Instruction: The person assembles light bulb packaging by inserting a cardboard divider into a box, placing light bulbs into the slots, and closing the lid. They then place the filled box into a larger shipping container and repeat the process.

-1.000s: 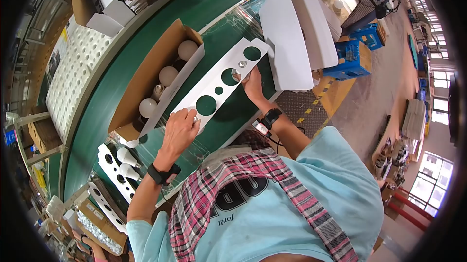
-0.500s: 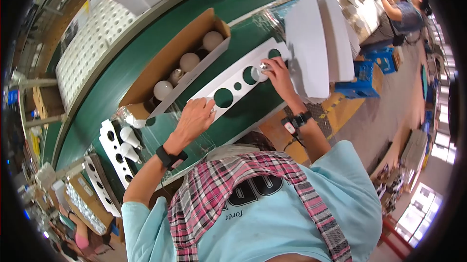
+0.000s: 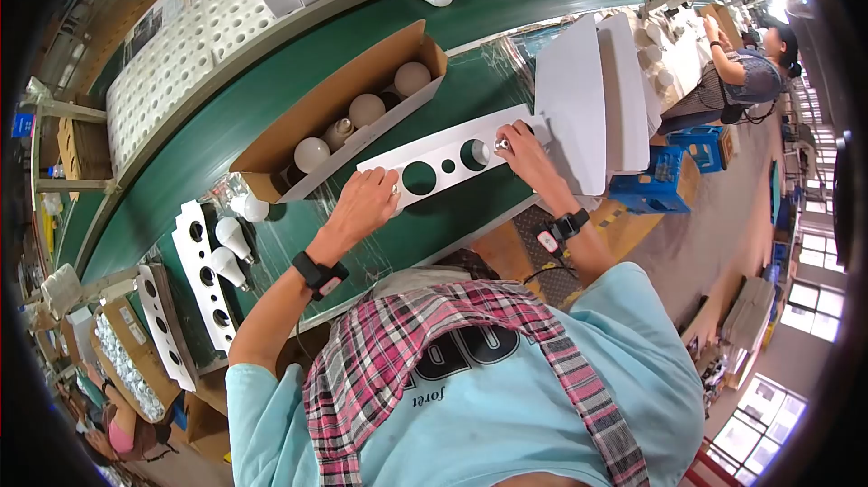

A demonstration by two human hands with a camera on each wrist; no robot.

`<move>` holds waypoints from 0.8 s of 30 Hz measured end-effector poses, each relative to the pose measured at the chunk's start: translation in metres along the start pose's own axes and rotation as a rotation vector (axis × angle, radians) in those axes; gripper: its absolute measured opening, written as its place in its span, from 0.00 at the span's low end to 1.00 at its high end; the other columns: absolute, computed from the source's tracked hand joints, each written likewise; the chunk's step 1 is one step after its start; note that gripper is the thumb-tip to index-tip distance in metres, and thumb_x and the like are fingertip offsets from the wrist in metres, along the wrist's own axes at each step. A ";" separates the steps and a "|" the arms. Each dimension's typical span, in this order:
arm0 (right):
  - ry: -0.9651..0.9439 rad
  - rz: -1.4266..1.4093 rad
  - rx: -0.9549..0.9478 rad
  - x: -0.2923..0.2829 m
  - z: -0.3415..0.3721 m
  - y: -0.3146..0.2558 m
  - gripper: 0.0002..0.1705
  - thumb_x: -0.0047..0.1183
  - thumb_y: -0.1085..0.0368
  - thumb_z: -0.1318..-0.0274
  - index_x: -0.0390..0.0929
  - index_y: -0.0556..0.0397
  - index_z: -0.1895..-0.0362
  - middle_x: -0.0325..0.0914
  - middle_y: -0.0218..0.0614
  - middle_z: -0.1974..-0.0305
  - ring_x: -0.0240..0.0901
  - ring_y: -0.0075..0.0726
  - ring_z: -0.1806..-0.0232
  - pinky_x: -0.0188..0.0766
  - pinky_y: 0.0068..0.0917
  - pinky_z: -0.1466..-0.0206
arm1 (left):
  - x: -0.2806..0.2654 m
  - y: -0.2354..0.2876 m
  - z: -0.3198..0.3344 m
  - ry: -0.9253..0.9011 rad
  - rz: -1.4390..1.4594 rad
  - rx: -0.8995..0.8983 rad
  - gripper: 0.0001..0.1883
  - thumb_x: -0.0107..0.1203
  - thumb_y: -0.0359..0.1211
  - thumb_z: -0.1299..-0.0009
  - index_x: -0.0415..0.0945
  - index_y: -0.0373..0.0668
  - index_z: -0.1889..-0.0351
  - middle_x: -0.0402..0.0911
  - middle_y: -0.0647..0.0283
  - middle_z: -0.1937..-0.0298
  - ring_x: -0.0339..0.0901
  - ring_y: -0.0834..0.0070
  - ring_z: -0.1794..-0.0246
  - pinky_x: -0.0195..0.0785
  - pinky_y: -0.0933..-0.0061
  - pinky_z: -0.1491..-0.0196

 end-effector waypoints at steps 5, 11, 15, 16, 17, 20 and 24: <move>-0.039 0.073 -0.079 0.003 0.000 0.014 0.13 0.58 0.70 0.51 0.70 0.55 0.61 0.69 0.44 0.63 0.71 0.52 0.62 0.69 0.42 0.59 | 0.012 -0.004 -0.004 -0.010 -0.030 0.023 0.10 0.53 0.34 0.38 0.69 0.39 0.62 0.74 0.55 0.67 0.73 0.58 0.64 0.63 0.61 0.59; 0.008 -0.097 -0.125 -0.049 -0.010 -0.082 0.10 0.57 0.71 0.52 0.71 0.57 0.65 0.68 0.40 0.67 0.71 0.42 0.69 0.68 0.35 0.67 | -0.093 0.013 0.032 0.142 -0.073 -0.079 0.10 0.54 0.33 0.38 0.70 0.39 0.62 0.72 0.56 0.68 0.72 0.57 0.64 0.62 0.60 0.60; 0.114 -0.147 -0.380 -0.058 -0.057 -0.155 0.09 0.55 0.73 0.51 0.70 0.57 0.65 0.66 0.38 0.65 0.72 0.39 0.72 0.70 0.34 0.67 | -0.142 -0.008 0.053 0.246 -0.246 -0.218 0.08 0.53 0.31 0.37 0.70 0.39 0.62 0.70 0.57 0.68 0.72 0.59 0.64 0.64 0.61 0.59; 0.109 -0.157 -0.421 -0.050 -0.072 -0.164 0.09 0.54 0.73 0.51 0.70 0.57 0.65 0.66 0.38 0.64 0.72 0.42 0.70 0.71 0.34 0.67 | -0.147 -0.018 0.056 0.280 -0.278 -0.229 0.08 0.54 0.30 0.37 0.70 0.39 0.61 0.70 0.56 0.68 0.72 0.59 0.63 0.65 0.61 0.59; 0.136 -0.132 -0.479 -0.039 -0.086 -0.167 0.08 0.53 0.73 0.51 0.69 0.57 0.65 0.66 0.40 0.63 0.73 0.46 0.67 0.71 0.38 0.65 | -0.150 -0.027 0.058 0.315 -0.312 -0.242 0.09 0.54 0.29 0.37 0.70 0.39 0.61 0.70 0.56 0.67 0.72 0.58 0.63 0.65 0.61 0.58; 0.083 -0.056 -0.526 -0.009 -0.119 -0.169 0.07 0.51 0.72 0.51 0.71 0.58 0.65 0.67 0.41 0.63 0.72 0.51 0.64 0.71 0.42 0.62 | -0.137 -0.050 0.058 0.242 -0.334 -0.279 0.09 0.54 0.29 0.37 0.69 0.38 0.61 0.71 0.55 0.65 0.72 0.56 0.60 0.67 0.61 0.57; -0.029 0.015 -0.563 0.009 -0.144 -0.168 0.07 0.51 0.72 0.53 0.73 0.58 0.66 0.69 0.43 0.64 0.73 0.52 0.62 0.71 0.43 0.60 | -0.105 -0.086 0.056 0.212 -0.310 -0.252 0.11 0.55 0.27 0.38 0.68 0.39 0.59 0.71 0.54 0.63 0.71 0.55 0.59 0.67 0.58 0.59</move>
Point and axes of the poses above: each hand's wrist, its own z-axis away from the middle knuckle, its own x-axis out of the palm, y = z × x, the point moved 4 cm from there along -z, towards the middle knuckle
